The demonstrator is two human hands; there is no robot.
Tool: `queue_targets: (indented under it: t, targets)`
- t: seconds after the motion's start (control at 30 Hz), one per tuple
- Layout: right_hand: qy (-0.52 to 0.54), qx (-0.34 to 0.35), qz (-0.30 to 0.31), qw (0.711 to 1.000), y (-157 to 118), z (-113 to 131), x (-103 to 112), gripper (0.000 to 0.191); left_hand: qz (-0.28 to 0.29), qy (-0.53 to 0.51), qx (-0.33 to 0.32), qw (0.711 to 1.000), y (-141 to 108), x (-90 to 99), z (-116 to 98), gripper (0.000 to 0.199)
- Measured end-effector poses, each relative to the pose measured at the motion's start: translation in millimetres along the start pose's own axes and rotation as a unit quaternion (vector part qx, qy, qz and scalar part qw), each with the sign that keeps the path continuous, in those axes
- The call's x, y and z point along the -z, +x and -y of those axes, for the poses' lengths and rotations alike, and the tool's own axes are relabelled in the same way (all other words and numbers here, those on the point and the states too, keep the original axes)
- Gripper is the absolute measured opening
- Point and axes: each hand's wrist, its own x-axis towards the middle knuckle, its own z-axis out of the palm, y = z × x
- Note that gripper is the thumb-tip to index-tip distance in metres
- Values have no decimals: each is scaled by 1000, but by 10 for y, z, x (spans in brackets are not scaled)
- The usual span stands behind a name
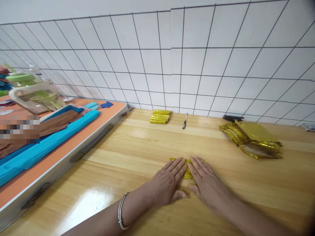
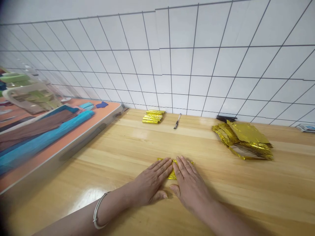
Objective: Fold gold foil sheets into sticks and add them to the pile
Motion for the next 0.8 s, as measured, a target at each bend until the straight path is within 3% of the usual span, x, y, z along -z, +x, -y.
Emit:
queue_targets:
  t: [0.2, 0.4, 0.6, 0.8]
  targets:
    - [25, -8, 25, 999, 26, 62, -62, 74, -9, 4, 1, 1000, 7, -17, -5, 83]
    - [29, 16, -14, 999, -17, 25, -125, 73, -16, 26, 9, 999, -12, -31, -5, 82]
    - [18, -9, 3, 1000, -96, -60, -76, 71, -40, 52, 23, 998, -58, -28, -11, 80]
    - [10, -21, 4, 1000, -195, -148, -38, 70, -24, 63, 18, 998, -142, 18, 27, 82]
